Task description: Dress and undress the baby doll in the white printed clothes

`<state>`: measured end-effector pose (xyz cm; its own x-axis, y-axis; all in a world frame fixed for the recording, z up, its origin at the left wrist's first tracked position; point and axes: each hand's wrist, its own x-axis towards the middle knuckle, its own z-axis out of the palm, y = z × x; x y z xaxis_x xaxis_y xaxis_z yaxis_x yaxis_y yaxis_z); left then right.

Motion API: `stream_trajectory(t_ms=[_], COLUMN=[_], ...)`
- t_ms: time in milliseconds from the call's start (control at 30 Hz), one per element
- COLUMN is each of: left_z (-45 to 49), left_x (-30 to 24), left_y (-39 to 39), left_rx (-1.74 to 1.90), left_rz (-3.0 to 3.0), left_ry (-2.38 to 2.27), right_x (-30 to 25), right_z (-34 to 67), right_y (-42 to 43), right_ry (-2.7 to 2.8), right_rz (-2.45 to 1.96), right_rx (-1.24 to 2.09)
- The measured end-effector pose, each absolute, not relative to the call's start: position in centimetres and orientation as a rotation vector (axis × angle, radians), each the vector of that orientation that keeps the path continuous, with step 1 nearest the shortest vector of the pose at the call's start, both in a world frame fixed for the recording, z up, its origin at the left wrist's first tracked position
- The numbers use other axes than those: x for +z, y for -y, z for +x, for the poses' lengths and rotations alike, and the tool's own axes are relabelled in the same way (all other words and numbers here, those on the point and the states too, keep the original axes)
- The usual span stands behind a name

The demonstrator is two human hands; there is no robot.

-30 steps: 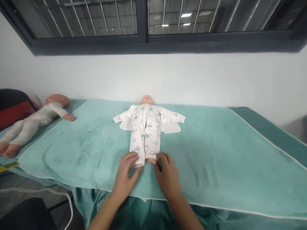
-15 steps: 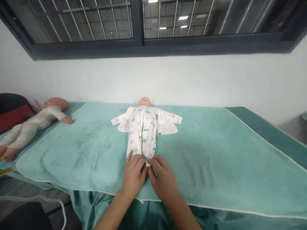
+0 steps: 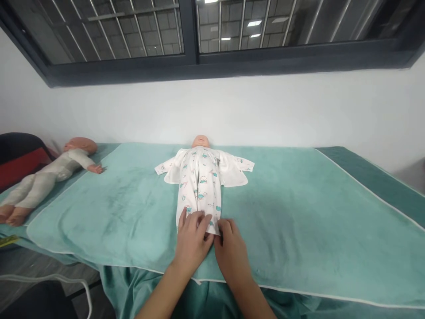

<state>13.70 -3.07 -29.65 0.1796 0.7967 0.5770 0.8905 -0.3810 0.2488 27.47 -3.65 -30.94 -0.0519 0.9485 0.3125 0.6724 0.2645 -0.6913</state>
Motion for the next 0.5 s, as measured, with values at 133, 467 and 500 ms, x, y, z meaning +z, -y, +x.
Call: stream_trajectory(t_ms=[133, 467, 500], left_z=[13.7, 12.8, 12.6], left_x=[-30.2, -31.6, -31.5], left_y=[2.8, 3.8, 4.0], left_rx=[-1.183, -1.341, -1.356], left_rz=[-2.26, -2.238, -2.247], left_ry=[1.641, 1.474, 1.463], right_x=[-31.1, -31.4, -31.3], right_z=[27.6, 28.1, 28.4], right_y=[3.7, 4.8, 4.9], right_ry=[1.794, 1.855, 1.877], right_rz=[-1.414, -1.163, -1.138], right_rx=[0.581, 0.605, 0.622])
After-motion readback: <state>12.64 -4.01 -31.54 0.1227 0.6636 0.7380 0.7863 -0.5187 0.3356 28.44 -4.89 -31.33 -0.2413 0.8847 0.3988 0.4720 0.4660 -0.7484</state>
